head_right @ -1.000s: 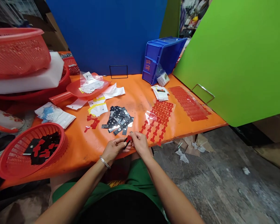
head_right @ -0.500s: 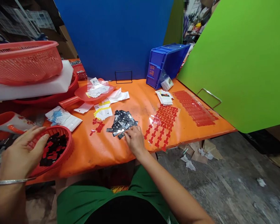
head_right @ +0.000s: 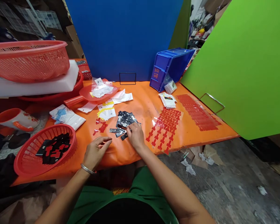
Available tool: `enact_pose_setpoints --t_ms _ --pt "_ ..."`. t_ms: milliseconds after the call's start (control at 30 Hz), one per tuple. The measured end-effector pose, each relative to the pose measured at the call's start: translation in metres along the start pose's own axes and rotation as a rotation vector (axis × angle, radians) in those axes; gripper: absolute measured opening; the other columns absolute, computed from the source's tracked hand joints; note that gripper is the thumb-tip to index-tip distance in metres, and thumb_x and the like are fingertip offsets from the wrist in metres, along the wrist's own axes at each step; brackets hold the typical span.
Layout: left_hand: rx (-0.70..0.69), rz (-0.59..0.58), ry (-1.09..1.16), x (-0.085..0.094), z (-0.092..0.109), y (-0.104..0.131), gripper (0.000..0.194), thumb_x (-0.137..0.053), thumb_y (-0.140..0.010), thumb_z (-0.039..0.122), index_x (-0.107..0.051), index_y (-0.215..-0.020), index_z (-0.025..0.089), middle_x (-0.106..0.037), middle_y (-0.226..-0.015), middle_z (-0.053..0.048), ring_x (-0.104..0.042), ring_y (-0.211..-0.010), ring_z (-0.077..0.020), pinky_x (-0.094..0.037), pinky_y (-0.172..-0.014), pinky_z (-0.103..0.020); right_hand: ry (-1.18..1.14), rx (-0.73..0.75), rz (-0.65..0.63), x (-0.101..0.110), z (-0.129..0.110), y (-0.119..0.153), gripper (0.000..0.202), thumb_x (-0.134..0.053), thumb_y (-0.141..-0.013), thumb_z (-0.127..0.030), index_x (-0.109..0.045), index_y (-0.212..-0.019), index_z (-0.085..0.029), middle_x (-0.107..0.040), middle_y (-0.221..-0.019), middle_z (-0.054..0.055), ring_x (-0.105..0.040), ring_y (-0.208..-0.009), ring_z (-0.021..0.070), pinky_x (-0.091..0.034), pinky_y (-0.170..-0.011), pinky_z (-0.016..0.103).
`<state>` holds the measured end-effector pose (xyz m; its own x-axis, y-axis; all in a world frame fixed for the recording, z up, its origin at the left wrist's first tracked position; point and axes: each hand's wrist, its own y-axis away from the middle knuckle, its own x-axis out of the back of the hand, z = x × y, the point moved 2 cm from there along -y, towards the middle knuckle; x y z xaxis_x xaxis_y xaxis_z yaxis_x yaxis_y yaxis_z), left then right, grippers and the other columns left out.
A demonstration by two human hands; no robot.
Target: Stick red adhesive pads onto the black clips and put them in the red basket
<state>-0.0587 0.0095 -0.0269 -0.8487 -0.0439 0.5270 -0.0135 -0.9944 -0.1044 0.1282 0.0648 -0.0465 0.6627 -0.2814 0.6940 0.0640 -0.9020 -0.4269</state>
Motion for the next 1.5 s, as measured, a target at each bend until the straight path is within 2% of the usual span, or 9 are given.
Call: enact_pose_setpoints --t_ms 167,300,433,567,700,933,1133,1267,1500 --pt "-0.187 0.101 -0.142 -0.005 0.009 -0.010 0.033 -0.062 -0.077 0.026 -0.064 -0.109 0.022 -0.064 -0.105 -0.008 -0.056 -0.101 -0.0242 -0.044 -0.089 -0.038 -0.202 0.077 -0.124 0.021 -0.004 0.013 0.020 -0.048 -0.088 -0.021 -0.064 -0.075 -0.021 -0.061 -0.077 0.004 -0.055 -0.078 0.0191 -0.044 -0.073 0.033" --pt "-0.214 -0.134 -0.098 -0.026 0.014 -0.010 0.018 -0.063 -0.075 0.023 -0.071 -0.092 0.024 -0.069 -0.089 -0.006 -0.061 -0.087 -0.0230 -0.047 -0.080 -0.034 -0.203 0.243 -0.224 0.034 -0.012 0.030 0.019 -0.047 -0.090 -0.022 -0.065 -0.087 -0.023 -0.062 -0.085 0.006 -0.055 -0.084 0.0191 -0.045 -0.076 0.034" --pt "0.011 -0.231 0.097 -0.045 0.010 -0.005 0.010 -0.063 -0.074 0.027 -0.070 -0.076 0.022 -0.071 -0.078 -0.004 -0.065 -0.073 -0.0195 -0.050 -0.070 -0.028 -0.201 0.127 -0.131 0.048 0.010 0.039 0.015 -0.049 -0.089 -0.023 -0.063 -0.088 -0.021 -0.063 -0.086 0.006 -0.056 -0.084 0.0184 -0.045 -0.076 0.032" --pt "0.332 -0.290 0.465 -0.057 0.006 -0.004 0.022 -0.066 -0.071 0.037 -0.060 -0.077 0.016 -0.068 -0.069 -0.004 -0.064 -0.063 -0.0172 -0.053 -0.062 -0.028 -0.046 -0.217 0.133 0.077 0.067 0.036 0.010 -0.049 -0.082 -0.019 -0.059 -0.083 -0.018 -0.061 -0.078 0.005 -0.056 -0.074 0.0185 -0.045 -0.070 0.031" --pt "0.524 -0.318 0.713 -0.069 0.015 -0.008 0.032 -0.071 -0.068 0.034 -0.050 -0.081 0.015 -0.069 -0.073 -0.007 -0.065 -0.059 -0.0144 -0.055 -0.057 -0.027 0.184 -0.365 0.156 0.099 0.113 0.025 0.011 -0.048 -0.077 -0.014 -0.058 -0.075 -0.016 -0.060 -0.077 0.006 -0.055 -0.075 0.0197 -0.043 -0.072 0.032" --pt "0.563 -0.356 0.802 -0.097 0.040 -0.022 0.022 -0.067 -0.074 0.021 -0.049 -0.085 0.013 -0.069 -0.067 -0.007 -0.065 -0.057 -0.0140 -0.056 -0.057 -0.027 0.278 -0.421 0.101 0.093 0.142 -0.001 0.018 -0.045 -0.078 -0.011 -0.063 -0.075 -0.014 -0.060 -0.082 0.009 -0.055 -0.079 0.0199 -0.041 -0.074 0.029" --pt "0.585 -0.384 0.792 -0.119 0.053 -0.042 0.022 -0.070 -0.071 0.015 -0.052 -0.082 0.012 -0.069 -0.068 -0.007 -0.066 -0.056 -0.0141 -0.056 -0.055 -0.024 0.316 -0.488 0.022 0.089 0.154 -0.017 0.011 -0.054 -0.073 -0.011 -0.063 -0.069 -0.015 -0.061 -0.079 0.008 -0.056 -0.073 0.0188 -0.038 -0.064 0.025" --pt "0.587 -0.398 0.803 -0.135 0.058 -0.055 0.020 -0.069 -0.072 0.012 -0.051 -0.081 0.013 -0.070 -0.072 -0.009 -0.067 -0.059 -0.0149 -0.056 -0.055 -0.024 0.322 -0.508 -0.007 0.091 0.154 -0.021 0.010 -0.056 -0.070 -0.008 -0.062 -0.068 -0.015 -0.061 -0.074 0.007 -0.055 -0.066 0.0174 -0.037 -0.059 0.025" --pt "0.572 -0.378 0.789 -0.172 0.072 -0.090 0.015 -0.062 -0.075 0.006 -0.049 -0.080 0.013 -0.067 -0.067 -0.004 -0.064 -0.052 -0.0113 -0.055 -0.053 -0.023 0.335 -0.460 0.076 0.087 0.142 -0.010 0.016 -0.049 -0.078 -0.012 -0.063 -0.072 -0.015 -0.058 -0.084 0.010 -0.053 -0.080 0.0216 -0.039 -0.073 0.030"
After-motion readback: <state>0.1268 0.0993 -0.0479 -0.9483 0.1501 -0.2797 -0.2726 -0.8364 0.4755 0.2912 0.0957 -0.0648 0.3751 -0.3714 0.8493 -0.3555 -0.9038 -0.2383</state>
